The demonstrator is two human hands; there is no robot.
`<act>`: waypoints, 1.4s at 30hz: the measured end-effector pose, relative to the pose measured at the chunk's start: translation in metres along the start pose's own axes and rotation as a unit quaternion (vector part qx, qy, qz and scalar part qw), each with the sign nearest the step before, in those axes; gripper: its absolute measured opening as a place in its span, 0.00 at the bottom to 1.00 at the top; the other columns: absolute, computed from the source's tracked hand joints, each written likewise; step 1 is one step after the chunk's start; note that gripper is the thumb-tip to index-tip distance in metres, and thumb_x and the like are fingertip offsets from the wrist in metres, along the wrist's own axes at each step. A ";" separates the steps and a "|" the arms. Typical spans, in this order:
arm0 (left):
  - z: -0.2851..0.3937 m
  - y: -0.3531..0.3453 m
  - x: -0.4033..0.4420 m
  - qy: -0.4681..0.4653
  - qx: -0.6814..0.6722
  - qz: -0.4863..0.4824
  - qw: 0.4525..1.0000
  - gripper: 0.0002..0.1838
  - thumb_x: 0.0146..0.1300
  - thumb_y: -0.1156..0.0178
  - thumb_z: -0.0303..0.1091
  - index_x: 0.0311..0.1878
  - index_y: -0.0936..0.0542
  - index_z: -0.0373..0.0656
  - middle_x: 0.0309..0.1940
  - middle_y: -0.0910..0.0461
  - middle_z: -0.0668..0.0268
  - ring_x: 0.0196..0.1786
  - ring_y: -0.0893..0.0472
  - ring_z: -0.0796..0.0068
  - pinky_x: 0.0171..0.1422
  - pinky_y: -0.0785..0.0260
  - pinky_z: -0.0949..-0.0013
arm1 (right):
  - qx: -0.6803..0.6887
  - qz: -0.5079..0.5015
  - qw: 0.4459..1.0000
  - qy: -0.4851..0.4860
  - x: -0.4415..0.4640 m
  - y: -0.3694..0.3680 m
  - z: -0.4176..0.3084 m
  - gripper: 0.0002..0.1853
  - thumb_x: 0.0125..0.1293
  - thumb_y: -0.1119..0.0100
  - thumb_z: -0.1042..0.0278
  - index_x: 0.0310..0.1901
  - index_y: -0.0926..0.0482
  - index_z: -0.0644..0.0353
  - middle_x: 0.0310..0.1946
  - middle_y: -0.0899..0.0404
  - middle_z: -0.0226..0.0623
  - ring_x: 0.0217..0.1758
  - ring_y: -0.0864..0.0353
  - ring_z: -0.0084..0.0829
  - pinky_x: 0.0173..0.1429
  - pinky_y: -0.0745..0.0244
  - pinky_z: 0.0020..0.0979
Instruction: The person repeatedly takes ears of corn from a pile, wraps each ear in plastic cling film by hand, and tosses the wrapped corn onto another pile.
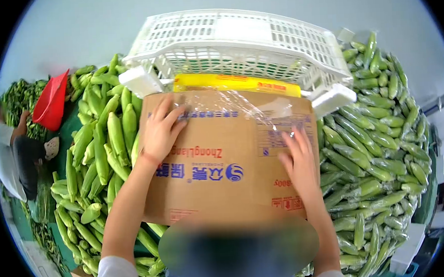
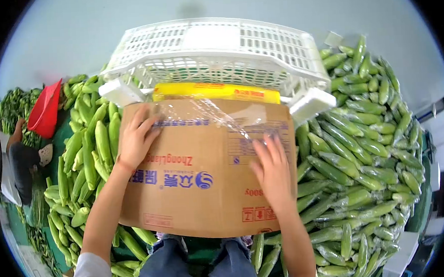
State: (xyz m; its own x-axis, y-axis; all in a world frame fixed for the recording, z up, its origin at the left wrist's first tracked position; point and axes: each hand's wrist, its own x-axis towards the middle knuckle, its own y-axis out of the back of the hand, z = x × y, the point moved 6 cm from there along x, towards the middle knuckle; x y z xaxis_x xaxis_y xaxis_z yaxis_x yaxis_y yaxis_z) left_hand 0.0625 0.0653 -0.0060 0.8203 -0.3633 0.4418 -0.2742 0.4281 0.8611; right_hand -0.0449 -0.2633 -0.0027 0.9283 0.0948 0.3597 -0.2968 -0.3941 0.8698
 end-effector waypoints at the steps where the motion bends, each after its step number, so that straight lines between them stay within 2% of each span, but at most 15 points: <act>1: -0.012 -0.011 0.019 -0.030 -0.008 0.008 0.999 0.18 0.61 0.36 0.33 0.54 0.22 0.44 0.59 0.25 0.52 0.62 0.26 0.49 0.62 0.32 0.55 | 0.000 0.041 0.999 0.019 0.023 -0.015 0.008 0.16 0.61 0.35 0.71 0.52 0.22 0.57 0.63 0.28 0.49 0.66 0.31 0.52 0.68 0.34 0.45; 5: -0.034 -0.012 0.025 -0.030 -0.055 -0.078 0.995 0.06 0.61 0.39 0.28 0.40 0.24 0.40 0.38 0.19 0.54 0.47 0.20 0.49 0.51 0.27 0.55 | 0.216 -0.049 0.956 -0.190 0.048 -0.023 0.026 0.10 0.64 0.39 0.73 0.47 0.23 0.60 0.50 0.21 0.46 0.44 0.19 0.50 0.51 0.24 0.42; 6: -0.028 0.004 0.012 -0.078 -0.068 0.019 0.994 0.02 0.62 0.45 0.28 0.37 0.27 0.42 0.28 0.23 0.55 0.34 0.22 0.48 0.39 0.27 0.54 | 0.230 -0.047 0.932 -0.277 0.024 -0.013 0.025 0.09 0.64 0.40 0.74 0.46 0.23 0.62 0.45 0.19 0.45 0.37 0.18 0.49 0.46 0.23 0.40; 8: -0.023 0.033 -0.024 -0.045 -0.126 0.068 0.989 0.03 0.61 0.45 0.27 0.38 0.28 0.42 0.28 0.23 0.55 0.34 0.23 0.48 0.40 0.28 0.53 | 0.282 -0.055 0.913 -0.288 -0.032 -0.006 0.034 0.13 0.63 0.39 0.75 0.49 0.24 0.64 0.45 0.21 0.44 0.43 0.20 0.46 0.50 0.25 0.39; 11: -0.006 0.034 -0.066 -0.042 -0.151 -0.040 0.987 0.07 0.59 0.40 0.22 0.39 0.27 0.40 0.34 0.20 0.56 0.38 0.19 0.51 0.42 0.25 0.59 | 0.125 -0.010 0.990 -0.065 -0.045 0.003 0.014 0.17 0.62 0.38 0.76 0.53 0.25 0.65 0.46 0.22 0.43 0.50 0.23 0.43 0.56 0.28 0.39; 14: 0.004 0.036 -0.069 -0.021 -0.137 -0.012 0.990 0.07 0.59 0.40 0.21 0.39 0.27 0.40 0.33 0.20 0.57 0.36 0.19 0.52 0.41 0.25 0.60 | 0.124 -0.019 0.986 -0.113 -0.001 -0.004 0.002 0.19 0.62 0.38 0.76 0.55 0.25 0.62 0.47 0.24 0.43 0.54 0.27 0.43 0.61 0.32 0.39; 19: -0.006 0.038 -0.063 0.058 -0.192 -0.007 0.980 0.05 0.60 0.43 0.23 0.38 0.27 0.41 0.29 0.22 0.57 0.33 0.20 0.51 0.37 0.27 0.57 | 0.097 -0.057 0.991 -0.067 0.057 -0.031 0.011 0.12 0.63 0.38 0.74 0.48 0.20 0.61 0.49 0.23 0.43 0.55 0.27 0.43 0.62 0.33 0.39; 22: -0.010 0.042 -0.069 0.075 -0.197 -0.014 0.977 0.06 0.59 0.43 0.22 0.38 0.27 0.41 0.28 0.24 0.57 0.33 0.21 0.51 0.37 0.28 0.55 | 0.067 0.030 0.992 0.101 0.068 -0.018 -0.003 0.07 0.65 0.40 0.73 0.43 0.19 0.63 0.44 0.22 0.42 0.52 0.26 0.41 0.59 0.32 0.37; 25: 0.000 0.072 -0.080 -0.037 -0.145 0.035 0.988 0.07 0.53 0.43 0.22 0.36 0.28 0.40 0.28 0.28 0.55 0.33 0.25 0.50 0.38 0.30 0.53 | 0.230 -0.096 0.961 -0.124 0.007 -0.018 0.052 0.04 0.66 0.43 0.74 0.37 0.22 0.65 0.37 0.23 0.41 0.42 0.24 0.37 0.50 0.30 0.36; 29: 0.029 0.100 -0.162 -0.157 -0.073 -0.054 0.983 0.07 0.54 0.43 0.30 0.35 0.28 0.42 0.31 0.28 0.61 0.35 0.23 0.60 0.37 0.26 0.62 | 0.226 -0.164 0.938 -0.204 -0.085 0.051 0.051 0.02 0.67 0.44 0.76 0.38 0.26 0.65 0.30 0.26 0.36 0.33 0.25 0.28 0.40 0.28 0.32; 32: 0.047 0.105 -0.242 -0.093 -0.089 -0.065 0.990 0.09 0.54 0.41 0.26 0.40 0.24 0.39 0.41 0.21 0.59 0.45 0.19 0.58 0.47 0.23 0.63 | 0.149 -0.253 0.956 -0.029 -0.131 0.055 -0.001 0.02 0.68 0.46 0.77 0.37 0.25 0.66 0.27 0.23 0.37 0.30 0.22 0.27 0.36 0.27 0.30; 34: 0.050 0.100 -0.280 -0.037 -0.124 -0.017 0.991 0.10 0.52 0.38 0.25 0.39 0.23 0.38 0.42 0.21 0.57 0.44 0.19 0.55 0.49 0.24 0.59 | 0.172 -0.246 0.947 -0.116 -0.156 0.039 -0.007 0.04 0.68 0.46 0.76 0.36 0.25 0.66 0.25 0.23 0.38 0.27 0.22 0.27 0.35 0.28 0.29; 36: 0.017 0.068 -0.335 0.147 -0.075 -0.111 0.980 0.16 0.52 0.34 0.26 0.45 0.24 0.36 0.45 0.22 0.53 0.46 0.21 0.51 0.53 0.26 0.56 | 0.176 -0.247 0.941 -0.152 -0.161 0.032 -0.006 0.04 0.68 0.46 0.76 0.35 0.25 0.66 0.23 0.23 0.38 0.26 0.22 0.26 0.34 0.28 0.29; 38: -0.046 0.049 -0.376 0.357 0.032 0.001 0.933 0.31 0.53 0.33 0.30 0.60 0.33 0.39 0.56 0.29 0.46 0.59 0.29 0.45 0.61 0.34 0.53 | 0.168 -0.261 0.939 -0.148 -0.155 0.030 -0.007 0.04 0.68 0.46 0.76 0.36 0.25 0.67 0.23 0.22 0.38 0.26 0.22 0.26 0.34 0.27 0.28; 42: -0.162 0.008 -0.369 0.487 0.146 -0.089 0.856 0.43 0.57 0.33 0.42 0.73 0.43 0.42 0.62 0.34 0.45 0.62 0.32 0.45 0.65 0.37 0.50 | 0.182 -0.267 0.930 -0.172 -0.159 0.026 -0.001 0.03 0.68 0.46 0.77 0.36 0.25 0.67 0.23 0.20 0.39 0.28 0.19 0.26 0.35 0.26 0.26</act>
State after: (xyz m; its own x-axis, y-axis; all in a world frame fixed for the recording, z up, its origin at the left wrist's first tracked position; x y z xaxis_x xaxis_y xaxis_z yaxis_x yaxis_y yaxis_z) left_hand -0.1612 0.3373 -0.2034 0.8529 0.5221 -0.0004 -0.0979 0.1608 0.9821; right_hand -0.2000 -0.2874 -0.0371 0.9568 0.0935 -0.2751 0.2658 -0.6646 0.6984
